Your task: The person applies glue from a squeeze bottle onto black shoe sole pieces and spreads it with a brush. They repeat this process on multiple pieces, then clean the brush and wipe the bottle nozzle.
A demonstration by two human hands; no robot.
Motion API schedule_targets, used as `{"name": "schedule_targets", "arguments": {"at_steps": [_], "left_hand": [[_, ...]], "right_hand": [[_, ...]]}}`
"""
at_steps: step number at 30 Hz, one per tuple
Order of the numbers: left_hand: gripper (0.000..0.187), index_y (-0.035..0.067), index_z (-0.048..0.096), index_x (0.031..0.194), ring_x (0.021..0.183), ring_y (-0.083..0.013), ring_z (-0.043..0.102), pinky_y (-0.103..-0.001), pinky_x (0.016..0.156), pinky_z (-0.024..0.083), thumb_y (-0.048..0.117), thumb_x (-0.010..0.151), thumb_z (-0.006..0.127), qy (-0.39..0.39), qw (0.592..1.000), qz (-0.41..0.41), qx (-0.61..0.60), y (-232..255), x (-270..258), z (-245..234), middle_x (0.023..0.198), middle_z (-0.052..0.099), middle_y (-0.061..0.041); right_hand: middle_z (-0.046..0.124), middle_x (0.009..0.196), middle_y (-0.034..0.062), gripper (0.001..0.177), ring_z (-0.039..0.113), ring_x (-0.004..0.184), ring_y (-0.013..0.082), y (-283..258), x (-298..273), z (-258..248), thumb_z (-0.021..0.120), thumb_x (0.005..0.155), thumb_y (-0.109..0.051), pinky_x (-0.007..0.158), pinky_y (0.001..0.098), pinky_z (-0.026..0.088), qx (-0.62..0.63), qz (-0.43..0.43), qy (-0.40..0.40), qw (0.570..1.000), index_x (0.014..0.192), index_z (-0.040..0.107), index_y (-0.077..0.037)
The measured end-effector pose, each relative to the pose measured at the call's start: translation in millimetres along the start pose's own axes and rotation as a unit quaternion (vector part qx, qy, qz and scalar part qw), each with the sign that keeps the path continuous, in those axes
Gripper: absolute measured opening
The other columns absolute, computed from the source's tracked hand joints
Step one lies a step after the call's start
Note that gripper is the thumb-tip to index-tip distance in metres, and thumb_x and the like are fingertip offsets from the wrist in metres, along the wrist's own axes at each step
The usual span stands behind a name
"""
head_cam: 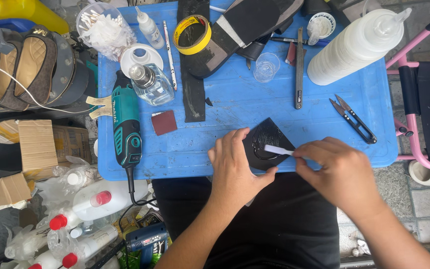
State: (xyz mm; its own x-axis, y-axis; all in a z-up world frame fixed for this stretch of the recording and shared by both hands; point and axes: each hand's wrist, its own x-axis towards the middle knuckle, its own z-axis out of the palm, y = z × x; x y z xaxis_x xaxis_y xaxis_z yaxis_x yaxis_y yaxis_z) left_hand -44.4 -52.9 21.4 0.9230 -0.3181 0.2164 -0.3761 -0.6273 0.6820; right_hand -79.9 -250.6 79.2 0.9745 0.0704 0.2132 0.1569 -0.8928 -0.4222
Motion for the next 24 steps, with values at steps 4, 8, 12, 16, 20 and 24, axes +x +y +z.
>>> {"name": "schedule_targets", "arguments": {"at_steps": [4, 8, 12, 16, 20, 24], "left_hand": [[0.102, 0.002, 0.043, 0.140, 0.119, -0.0330, 0.053, -0.049, 0.098, 0.036, 0.035, 0.059, 0.096, -0.031, 0.999, 0.024, 0.000, -5.2, 3.6, -8.9, 0.134, 0.056, -0.017], [0.101, 0.002, 0.044, 0.137, 0.118, -0.0336, 0.053, -0.049, 0.098, 0.035, 0.034, 0.057, 0.096, -0.046, 0.998, 0.042, -0.002, -7.1, 12.1, -13.4, 0.132, 0.056, -0.017], [0.101, 0.003, 0.045, 0.136, 0.118, -0.0333, 0.053, -0.049, 0.099, 0.035, 0.033, 0.056, 0.097, -0.056, 0.997, 0.046, -0.008, -8.2, 13.2, -15.1, 0.131, 0.057, -0.016], [0.102, 0.004, 0.045, 0.137, 0.120, -0.0334, 0.053, -0.048, 0.099, 0.036, 0.033, 0.054, 0.097, -0.076, 0.996, 0.046, 0.001, -8.2, 15.2, -19.2, 0.130, 0.057, -0.015], [0.103, 0.005, 0.045, 0.140, 0.121, -0.0317, 0.054, -0.047, 0.099, 0.036, 0.032, 0.054, 0.096, -0.117, 0.990, 0.073, -0.006, -17.2, 30.0, -31.8, 0.130, 0.059, -0.013], [0.105, 0.005, 0.044, 0.140, 0.120, -0.0316, 0.054, -0.048, 0.100, 0.035, 0.033, 0.053, 0.097, -0.144, 0.987, 0.075, 0.012, -17.4, 33.8, -33.8, 0.127, 0.059, -0.012]], "right_hand": [[0.077, 0.092, 0.0018, 0.010, 0.070, 0.077, 0.0209, 21.0, 12.1, -3.0, 0.079, 0.079, -0.009, 0.065, 0.0356, 0.056, 0.009, -0.024, 0.012, 1.000, 0.089, 0.077, -0.010], [0.077, 0.088, 0.0009, 0.012, 0.072, 0.078, 0.0197, 27.4, 9.4, -9.9, 0.080, 0.072, -0.008, 0.065, 0.0338, 0.057, 0.046, -0.054, -0.023, 0.997, 0.083, 0.077, -0.010], [0.076, 0.094, 0.0036, 0.011, 0.070, 0.080, 0.0209, 33.4, 18.6, -6.1, 0.080, 0.080, -0.007, 0.071, 0.0339, 0.057, 0.059, -0.060, 0.007, 0.996, 0.091, 0.076, -0.007], [0.076, 0.090, 0.0050, 0.014, 0.072, 0.081, 0.0236, 29.6, 19.3, -3.1, 0.082, 0.074, -0.008, 0.070, 0.0354, 0.057, 0.027, -0.052, -0.014, 0.998, 0.088, 0.078, -0.008], [0.077, 0.083, 0.0045, 0.016, 0.074, 0.073, 0.0210, 39.9, 27.0, -21.8, 0.081, 0.069, -0.009, 0.066, 0.0334, 0.058, 0.092, -0.004, -0.087, 0.992, 0.085, 0.078, -0.009], [0.077, 0.086, 0.0070, 0.015, 0.075, 0.067, 0.0213, 32.7, 20.5, -12.5, 0.078, 0.081, -0.010, 0.062, 0.0335, 0.059, 0.130, 0.118, -0.101, 0.979, 0.095, 0.078, -0.008]]}}
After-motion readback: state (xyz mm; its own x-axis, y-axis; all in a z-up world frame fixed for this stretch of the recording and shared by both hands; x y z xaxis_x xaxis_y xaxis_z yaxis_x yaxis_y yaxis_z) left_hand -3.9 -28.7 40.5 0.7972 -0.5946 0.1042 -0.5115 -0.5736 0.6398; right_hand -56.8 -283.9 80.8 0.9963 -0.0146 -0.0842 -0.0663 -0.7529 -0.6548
